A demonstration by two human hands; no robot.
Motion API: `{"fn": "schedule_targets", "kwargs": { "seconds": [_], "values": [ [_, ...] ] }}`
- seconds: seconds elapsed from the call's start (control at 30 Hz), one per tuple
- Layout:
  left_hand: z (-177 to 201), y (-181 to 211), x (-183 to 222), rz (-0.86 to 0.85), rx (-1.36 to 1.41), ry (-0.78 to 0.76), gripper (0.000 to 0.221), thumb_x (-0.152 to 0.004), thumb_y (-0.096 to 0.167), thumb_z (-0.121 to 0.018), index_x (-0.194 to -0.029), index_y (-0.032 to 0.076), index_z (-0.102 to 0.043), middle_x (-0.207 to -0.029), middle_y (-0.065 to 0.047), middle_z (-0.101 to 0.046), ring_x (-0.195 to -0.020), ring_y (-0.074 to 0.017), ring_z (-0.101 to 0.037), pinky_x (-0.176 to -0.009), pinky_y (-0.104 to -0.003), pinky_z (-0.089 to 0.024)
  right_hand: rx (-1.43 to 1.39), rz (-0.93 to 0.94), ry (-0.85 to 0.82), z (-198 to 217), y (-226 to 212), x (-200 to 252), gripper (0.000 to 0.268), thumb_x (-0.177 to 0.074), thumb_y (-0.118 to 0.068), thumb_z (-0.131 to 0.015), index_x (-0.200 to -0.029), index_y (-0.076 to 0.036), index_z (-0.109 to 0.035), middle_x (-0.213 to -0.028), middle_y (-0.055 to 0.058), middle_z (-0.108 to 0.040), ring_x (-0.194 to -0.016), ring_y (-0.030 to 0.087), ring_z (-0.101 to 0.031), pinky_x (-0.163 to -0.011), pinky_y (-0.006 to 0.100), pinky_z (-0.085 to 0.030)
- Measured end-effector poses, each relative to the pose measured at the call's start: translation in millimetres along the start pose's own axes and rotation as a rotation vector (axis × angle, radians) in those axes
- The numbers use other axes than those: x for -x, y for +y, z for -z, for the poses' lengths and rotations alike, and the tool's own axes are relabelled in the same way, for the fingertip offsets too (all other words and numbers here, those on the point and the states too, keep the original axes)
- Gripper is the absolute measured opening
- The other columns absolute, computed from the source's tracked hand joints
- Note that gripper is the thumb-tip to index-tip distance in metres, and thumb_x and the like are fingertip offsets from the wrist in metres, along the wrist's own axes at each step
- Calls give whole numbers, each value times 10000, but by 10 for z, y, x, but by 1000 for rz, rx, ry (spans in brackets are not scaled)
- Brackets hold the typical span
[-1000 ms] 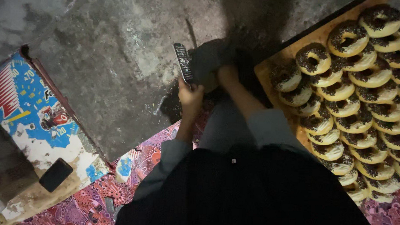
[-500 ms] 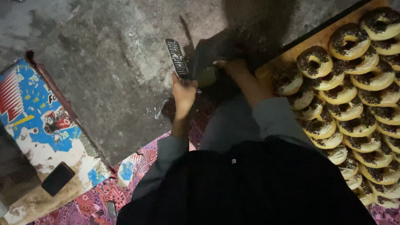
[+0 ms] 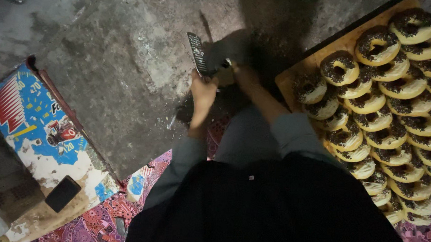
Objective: The person grates a block of cheese over a tray of donuts using a handheld grater. They repeatedly move the grater across the donuts to distribute the cheese, occasionally pausing to retrieve more cheese from a black bag.
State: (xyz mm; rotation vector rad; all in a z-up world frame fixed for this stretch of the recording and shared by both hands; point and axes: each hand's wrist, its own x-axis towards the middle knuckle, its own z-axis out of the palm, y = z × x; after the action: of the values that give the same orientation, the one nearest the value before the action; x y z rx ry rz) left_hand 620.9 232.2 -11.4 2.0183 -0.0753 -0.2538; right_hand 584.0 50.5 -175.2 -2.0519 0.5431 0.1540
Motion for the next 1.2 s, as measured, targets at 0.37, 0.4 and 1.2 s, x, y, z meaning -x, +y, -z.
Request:
{"fn": "schedule_targets", "kwargs": {
  "seconds": [0.37,0.4,1.2],
  "values": [
    [26,2,25,3,-9,-39,537,-763,26,-766,-1236,1,-514,-820,-85,-652,-702,-185,-617,-638,-344,-529,746,135,-182,-160,-71,-196,304,-1095,-337,-526,-1296,-224,-724,-1367,122,-670,-1289,329,-644,-1098,463,-529],
    [39,16,45,6,28,-48,521,-766,21,-759,-1229,8,-522,-851,-70,-658,-724,-176,-628,-647,-340,-540,586,59,-136,-164,-35,-205,322,-1059,-362,-548,-1270,-197,-726,-1349,126,-676,-1281,319,-642,-1097,447,-520],
    [-89,575,849,-110,451,15,368,-1013,132,-652,-1317,-11,-502,-1009,-66,-616,-844,-199,-576,-727,-380,-475,-1495,-239,-79,1253,-435,2316,367,-1053,-329,-578,-1159,10,-668,-742,47,-599,-626,144,-563,-499,281,-422]
  ]
}}
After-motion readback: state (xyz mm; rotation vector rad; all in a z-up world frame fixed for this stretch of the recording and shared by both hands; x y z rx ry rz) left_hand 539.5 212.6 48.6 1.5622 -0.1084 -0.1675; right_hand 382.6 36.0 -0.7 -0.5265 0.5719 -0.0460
